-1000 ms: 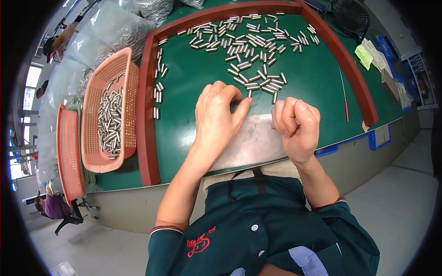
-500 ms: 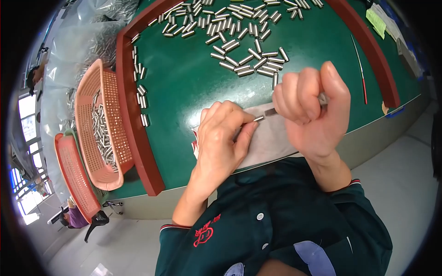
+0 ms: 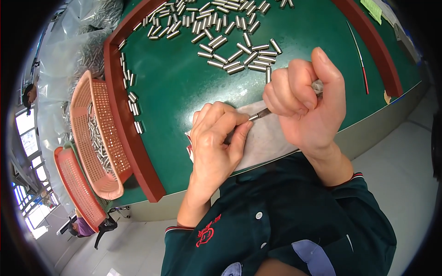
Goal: Assembling small cylindrical hardware components at a workbench.
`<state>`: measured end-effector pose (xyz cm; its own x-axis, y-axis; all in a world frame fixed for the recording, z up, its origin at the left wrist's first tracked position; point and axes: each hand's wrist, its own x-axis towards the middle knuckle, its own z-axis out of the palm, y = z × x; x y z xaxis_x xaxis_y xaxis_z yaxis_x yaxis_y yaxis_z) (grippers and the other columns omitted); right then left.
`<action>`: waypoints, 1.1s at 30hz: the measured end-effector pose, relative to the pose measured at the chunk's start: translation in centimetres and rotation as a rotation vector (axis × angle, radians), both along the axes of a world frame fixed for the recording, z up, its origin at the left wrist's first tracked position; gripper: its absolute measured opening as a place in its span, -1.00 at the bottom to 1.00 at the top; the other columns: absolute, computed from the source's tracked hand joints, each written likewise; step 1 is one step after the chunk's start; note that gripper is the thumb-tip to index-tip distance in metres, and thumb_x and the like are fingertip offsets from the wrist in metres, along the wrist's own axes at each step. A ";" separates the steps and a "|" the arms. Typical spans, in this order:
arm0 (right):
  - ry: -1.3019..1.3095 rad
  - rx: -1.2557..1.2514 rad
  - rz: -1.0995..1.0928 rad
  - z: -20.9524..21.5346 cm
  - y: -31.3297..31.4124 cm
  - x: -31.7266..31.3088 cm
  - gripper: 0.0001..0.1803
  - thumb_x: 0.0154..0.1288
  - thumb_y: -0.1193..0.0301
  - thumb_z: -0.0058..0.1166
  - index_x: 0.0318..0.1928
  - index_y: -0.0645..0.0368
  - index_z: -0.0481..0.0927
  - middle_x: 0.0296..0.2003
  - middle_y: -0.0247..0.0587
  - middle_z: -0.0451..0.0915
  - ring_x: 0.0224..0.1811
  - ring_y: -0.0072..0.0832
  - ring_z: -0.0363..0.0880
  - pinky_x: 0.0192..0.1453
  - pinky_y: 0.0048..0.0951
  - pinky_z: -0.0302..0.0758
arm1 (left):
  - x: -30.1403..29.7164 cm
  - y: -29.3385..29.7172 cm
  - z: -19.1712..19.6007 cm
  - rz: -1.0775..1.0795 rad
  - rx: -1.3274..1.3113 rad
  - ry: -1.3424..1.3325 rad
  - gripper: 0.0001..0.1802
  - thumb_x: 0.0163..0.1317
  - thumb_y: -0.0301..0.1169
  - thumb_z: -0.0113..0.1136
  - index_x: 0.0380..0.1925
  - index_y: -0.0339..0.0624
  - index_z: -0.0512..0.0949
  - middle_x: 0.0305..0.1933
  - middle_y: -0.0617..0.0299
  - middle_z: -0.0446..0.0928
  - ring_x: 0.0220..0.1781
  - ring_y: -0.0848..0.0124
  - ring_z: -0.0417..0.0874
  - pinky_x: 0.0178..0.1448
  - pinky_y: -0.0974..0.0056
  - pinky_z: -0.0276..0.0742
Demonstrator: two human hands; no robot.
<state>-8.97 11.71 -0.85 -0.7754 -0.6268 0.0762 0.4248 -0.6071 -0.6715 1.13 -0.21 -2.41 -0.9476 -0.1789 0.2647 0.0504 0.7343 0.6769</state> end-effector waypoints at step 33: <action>0.052 0.241 -0.039 0.7 -0.1 0.9 -0.49 0.33 0.15 -0.57 -0.79 -0.02 0.04 -0.83 -0.52 -0.01 -0.78 -0.65 -0.16 -0.63 -0.57 -0.10 | -0.4 0.2 -0.1 0.008 0.009 -0.012 -0.86 -0.23 -0.58 0.26 -0.59 -0.20 0.51 -0.55 0.27 0.41 -0.48 0.35 0.39 -0.35 0.33 0.17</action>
<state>-8.07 11.58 -0.19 -0.7981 -0.6017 -0.0317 0.3655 -0.4416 -0.8194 0.76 -0.05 -2.52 -0.9494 -0.1888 0.2512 0.0361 0.7285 0.6841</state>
